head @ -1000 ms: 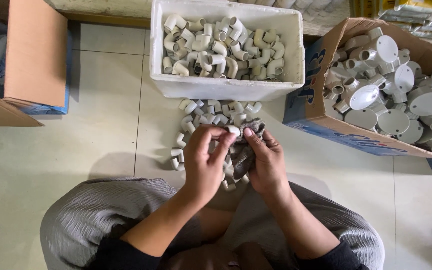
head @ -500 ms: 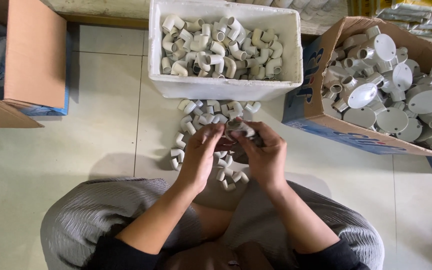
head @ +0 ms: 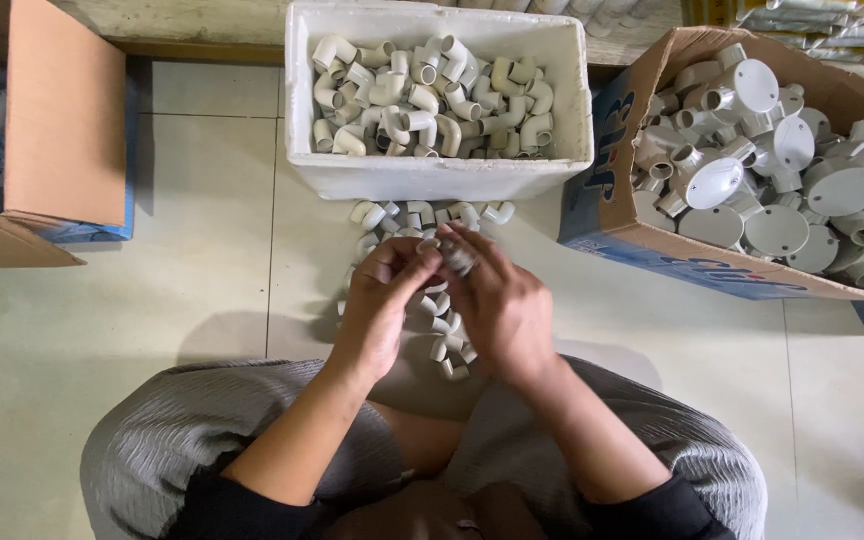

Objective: The person sits on the floor and wipes white plastic pipe fittings with a cloth. They pick up fittings from a pile on the floor, wipe them, and place them into a white styrofoam box. The person handles the fittings one at a time throughout the clip.

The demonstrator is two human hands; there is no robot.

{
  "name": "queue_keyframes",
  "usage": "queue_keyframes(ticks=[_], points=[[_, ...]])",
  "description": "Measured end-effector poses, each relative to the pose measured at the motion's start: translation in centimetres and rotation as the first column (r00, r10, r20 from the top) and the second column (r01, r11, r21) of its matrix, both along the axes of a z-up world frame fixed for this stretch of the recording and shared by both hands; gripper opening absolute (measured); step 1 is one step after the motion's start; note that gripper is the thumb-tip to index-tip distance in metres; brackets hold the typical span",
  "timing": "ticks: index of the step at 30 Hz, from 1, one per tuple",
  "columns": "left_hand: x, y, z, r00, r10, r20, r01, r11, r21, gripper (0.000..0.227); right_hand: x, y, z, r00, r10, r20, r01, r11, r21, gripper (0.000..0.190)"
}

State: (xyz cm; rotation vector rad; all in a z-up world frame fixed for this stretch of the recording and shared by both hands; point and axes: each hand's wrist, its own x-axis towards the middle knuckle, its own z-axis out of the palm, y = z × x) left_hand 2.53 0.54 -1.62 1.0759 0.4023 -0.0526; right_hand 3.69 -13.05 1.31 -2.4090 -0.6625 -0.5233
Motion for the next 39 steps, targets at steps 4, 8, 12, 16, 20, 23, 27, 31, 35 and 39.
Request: queue_keyframes(ticks=[4, 8, 12, 16, 20, 23, 27, 31, 35, 39], points=[[-0.3, -0.3, -0.2, 0.996, -0.09, 0.019, 0.088, 0.992, 0.093, 0.033, 0.7, -2.2, -4.8, 0.88, 0.138, -0.454, 0.08, 0.899, 0.43, 0.028], [0.0, 0.2, 0.9, 0.994, -0.081, -0.071, 0.081, 0.997, -0.006, 0.025, 0.1, -1.1, -1.8, 0.939, 0.168, -0.3, -0.071, 0.949, 0.308, 0.026], [-0.3, 0.9, 3.0, 0.99, -0.048, -0.136, 0.035, 0.994, -0.1, 0.022, -0.4, -1.0, -0.8, 0.988, 0.148, -0.042, -0.15, 0.987, -0.059, 0.052], [-0.3, 0.3, 2.1, 0.989, -0.063, -0.135, 0.052, 0.995, -0.084, 0.023, -0.4, -1.4, -2.4, 0.99, 0.109, -0.085, -0.108, 0.994, 0.017, 0.057], [-0.8, -0.1, 1.8, 0.984, -0.175, -0.044, 0.18, 0.952, 0.246, 0.04, 0.1, -1.0, -0.8, 0.868, 0.163, -0.468, 0.149, 0.815, 0.56, 0.029], [-1.8, -0.5, 2.2, 0.96, -0.281, 0.0, 0.25, 0.856, 0.453, 0.041, 0.6, -0.7, 0.1, 0.699, 0.191, -0.69, 0.401, 0.694, 0.598, 0.033], [-2.0, -0.8, 0.8, 0.945, -0.328, 0.001, 0.272, 0.785, 0.556, 0.047, 0.1, -1.5, -3.5, 0.77, -0.103, -0.629, 0.392, 0.855, 0.34, 0.034], [-1.6, -0.2, -1.2, 0.96, -0.28, -0.017, 0.25, 0.824, 0.509, 0.051, -0.3, -0.4, -0.8, 0.961, 0.042, -0.273, -0.006, 0.991, 0.131, 0.023], [-2.4, -0.8, -0.2, 0.962, -0.274, 0.021, 0.235, 0.862, 0.45, 0.05, -0.4, -0.3, -2.0, 0.942, 0.1, -0.321, -0.036, 0.979, 0.198, 0.021], [-2.7, -2.0, 0.0, 0.921, -0.331, 0.208, -0.009, 0.514, 0.858, 0.049, -0.2, -0.1, -2.5, 0.679, 0.173, -0.714, 0.396, 0.733, 0.554, 0.04]])
